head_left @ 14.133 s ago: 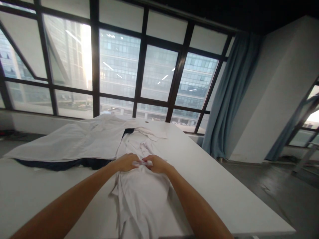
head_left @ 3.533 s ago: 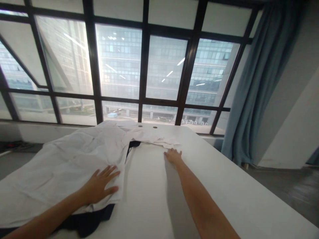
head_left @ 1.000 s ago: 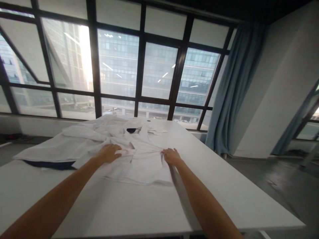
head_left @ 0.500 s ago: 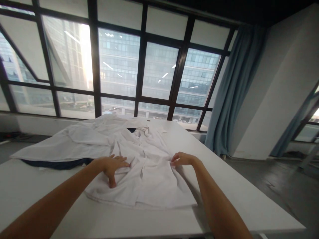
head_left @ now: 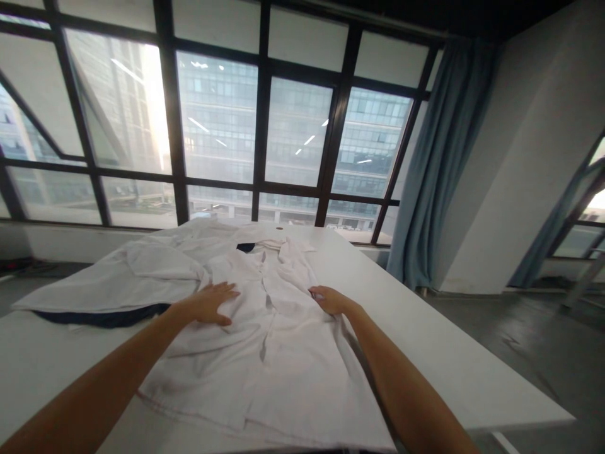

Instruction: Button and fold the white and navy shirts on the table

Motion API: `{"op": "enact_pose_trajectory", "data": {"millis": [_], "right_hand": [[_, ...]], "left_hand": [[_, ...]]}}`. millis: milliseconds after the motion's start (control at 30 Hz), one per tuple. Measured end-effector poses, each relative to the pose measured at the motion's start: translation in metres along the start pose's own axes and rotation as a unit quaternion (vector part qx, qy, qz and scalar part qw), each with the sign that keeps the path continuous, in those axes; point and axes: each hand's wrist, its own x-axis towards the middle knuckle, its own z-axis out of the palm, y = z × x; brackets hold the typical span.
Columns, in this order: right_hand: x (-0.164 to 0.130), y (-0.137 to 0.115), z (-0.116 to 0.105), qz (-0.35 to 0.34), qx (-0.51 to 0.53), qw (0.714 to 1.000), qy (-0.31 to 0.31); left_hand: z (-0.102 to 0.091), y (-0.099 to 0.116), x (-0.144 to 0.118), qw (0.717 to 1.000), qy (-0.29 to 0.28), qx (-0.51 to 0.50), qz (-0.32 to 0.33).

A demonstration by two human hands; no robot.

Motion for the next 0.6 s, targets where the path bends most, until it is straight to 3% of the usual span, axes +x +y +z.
{"op": "enact_pose_trajectory", "data": {"millis": [100,167,233,367,433,500,600], "right_hand": [[-0.007,-0.001,-0.019,0.043,-0.014,0.997,-0.055],[-0.011,-0.001,-0.03,0.071,-0.003,0.994,-0.078],[-0.013,0.0,-0.033,0.092,-0.003,0.995,-0.045],[-0.006,0.01,-0.017,0.073,-0.035,0.993,0.089],[-0.002,0.017,-0.007,0.06,-0.03,0.994,0.08],[0.0,0.025,-0.003,0.075,-0.025,0.996,0.037],[-0.006,0.039,-0.009,0.174,-0.05,0.983,-0.006]], "left_hand": [[0.0,-0.01,-0.005,0.996,-0.086,-0.012,-0.018],[-0.008,-0.014,-0.008,0.995,-0.096,-0.025,-0.032],[-0.013,-0.018,-0.008,0.995,-0.063,-0.046,-0.061],[-0.003,-0.031,0.002,0.994,0.078,-0.002,-0.08],[0.009,-0.04,0.008,0.992,0.093,0.027,-0.077],[0.018,-0.051,0.012,0.993,0.073,0.03,-0.088],[0.023,-0.074,0.012,0.989,0.088,0.021,-0.12]]}}
